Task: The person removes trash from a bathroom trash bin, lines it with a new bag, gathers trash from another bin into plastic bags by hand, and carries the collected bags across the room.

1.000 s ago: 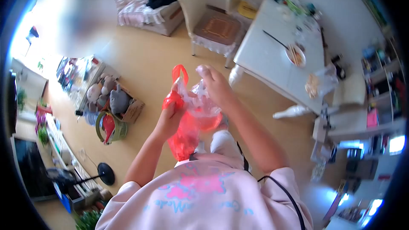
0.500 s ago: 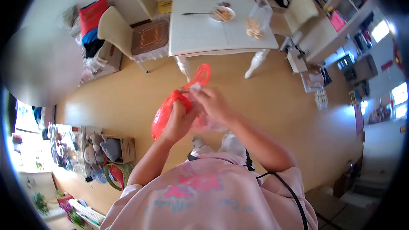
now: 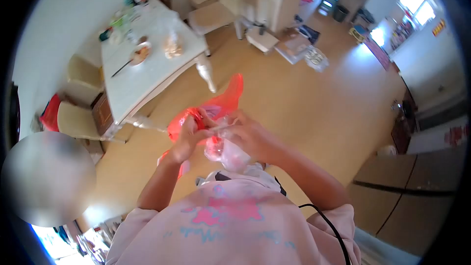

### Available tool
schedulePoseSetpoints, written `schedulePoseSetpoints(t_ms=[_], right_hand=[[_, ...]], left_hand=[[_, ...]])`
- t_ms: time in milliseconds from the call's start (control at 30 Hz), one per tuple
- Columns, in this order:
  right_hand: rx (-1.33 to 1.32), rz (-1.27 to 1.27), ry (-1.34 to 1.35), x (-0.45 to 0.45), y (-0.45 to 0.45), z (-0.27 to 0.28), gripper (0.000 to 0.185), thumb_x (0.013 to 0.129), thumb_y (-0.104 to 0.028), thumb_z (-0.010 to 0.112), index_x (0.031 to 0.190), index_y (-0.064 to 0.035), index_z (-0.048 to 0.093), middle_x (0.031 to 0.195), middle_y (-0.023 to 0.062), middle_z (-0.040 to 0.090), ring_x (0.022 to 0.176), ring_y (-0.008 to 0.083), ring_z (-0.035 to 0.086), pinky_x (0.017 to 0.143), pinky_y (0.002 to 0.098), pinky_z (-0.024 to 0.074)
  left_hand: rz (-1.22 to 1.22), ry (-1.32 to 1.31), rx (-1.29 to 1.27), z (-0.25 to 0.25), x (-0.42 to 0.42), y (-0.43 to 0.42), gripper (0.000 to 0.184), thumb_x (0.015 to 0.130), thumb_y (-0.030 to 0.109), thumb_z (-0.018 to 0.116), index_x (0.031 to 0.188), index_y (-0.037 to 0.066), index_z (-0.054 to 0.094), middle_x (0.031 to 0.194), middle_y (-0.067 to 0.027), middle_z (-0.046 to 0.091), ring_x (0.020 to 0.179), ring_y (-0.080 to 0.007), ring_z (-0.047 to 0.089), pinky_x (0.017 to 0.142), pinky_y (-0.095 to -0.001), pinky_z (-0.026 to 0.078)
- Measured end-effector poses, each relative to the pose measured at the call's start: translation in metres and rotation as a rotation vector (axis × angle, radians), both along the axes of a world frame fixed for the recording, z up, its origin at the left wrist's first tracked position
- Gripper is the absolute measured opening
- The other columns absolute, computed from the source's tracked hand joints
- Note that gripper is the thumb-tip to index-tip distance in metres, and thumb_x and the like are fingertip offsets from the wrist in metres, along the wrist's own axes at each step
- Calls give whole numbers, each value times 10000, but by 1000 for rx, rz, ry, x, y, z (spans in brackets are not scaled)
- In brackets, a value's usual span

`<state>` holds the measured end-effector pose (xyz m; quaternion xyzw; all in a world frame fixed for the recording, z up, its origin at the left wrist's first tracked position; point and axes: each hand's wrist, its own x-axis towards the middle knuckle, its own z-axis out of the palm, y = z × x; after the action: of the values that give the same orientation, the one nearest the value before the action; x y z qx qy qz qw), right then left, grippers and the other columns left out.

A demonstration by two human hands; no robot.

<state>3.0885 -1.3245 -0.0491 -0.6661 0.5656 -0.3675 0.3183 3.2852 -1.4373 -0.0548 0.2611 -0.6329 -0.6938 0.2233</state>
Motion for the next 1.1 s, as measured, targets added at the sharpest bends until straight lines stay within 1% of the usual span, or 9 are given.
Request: schedulePoseSetpoints(t_ms=[67,167,333,400,467,700,767,867,1100], right_hand=[[43,-167,51,-34,25,-10,122,865,-10,632,983,-28,654,1122,94,524,932,240,591,770,342,499],[-341,-269,337,-103,51,-7,177,843,-65,664,1018,-60,636,1059,82,545,888,255,590,718,348,505],[-434,-558,389,-211,80,-13,155,855,-137,653,1003,-92,647,1016,50,553,873,213,587,735,363,490],[-503,-583,647,-260,99,-12,197,791,-108,685,986,-105,665,1029,35,551,928,220,583,765,374,483],[-509,-680,802,-306,118,-1,308,671,-87,731,974,-120,682,1075,30,547,1003,250,559,815,397,453],[-341,-1114,372,-418,214,-2,191,774,-46,664,965,-55,658,993,108,541,871,278,510,769,364,413],[-286,-1175,166,-442,238,-20,70,888,-81,598,916,-23,627,880,91,510,829,233,492,741,333,403],[-257,-1390,-355,-487,248,7,170,965,-129,526,856,-15,591,841,57,485,814,177,479,726,307,391],[-322,-1535,-588,-594,280,-1,219,985,-137,491,826,-14,576,860,48,512,848,156,482,807,289,391]], left_hand=[[2,117,158,-2,-56,4,163,938,138,555,1011,7,492,872,-60,591,815,-137,587,806,-287,474],[5,34,211,6,-155,17,231,962,243,536,956,13,556,821,-32,589,752,-102,573,720,-253,467],[-419,-267,-3,24,-310,27,239,969,245,554,905,23,613,769,-7,593,716,-80,552,653,-243,451],[-472,-334,-113,24,-371,36,228,972,232,562,910,21,621,775,-1,599,718,-73,546,654,-240,446],[-389,-91,70,17,-433,51,230,972,233,572,900,22,626,781,0,599,713,-68,536,649,-243,438],[-278,326,190,22,-649,77,243,960,241,613,830,37,629,743,6,591,673,-77,518,648,-233,426],[-315,282,292,2,-714,73,236,968,215,601,816,36,627,731,-3,586,672,-83,516,646,-241,411],[-473,196,459,-36,-796,78,215,974,173,584,815,32,617,726,-13,579,665,-90,508,646,-247,413],[-483,81,593,-50,-965,84,239,964,167,599,766,32,609,703,-20,562,637,-95,481,614,-242,387]])
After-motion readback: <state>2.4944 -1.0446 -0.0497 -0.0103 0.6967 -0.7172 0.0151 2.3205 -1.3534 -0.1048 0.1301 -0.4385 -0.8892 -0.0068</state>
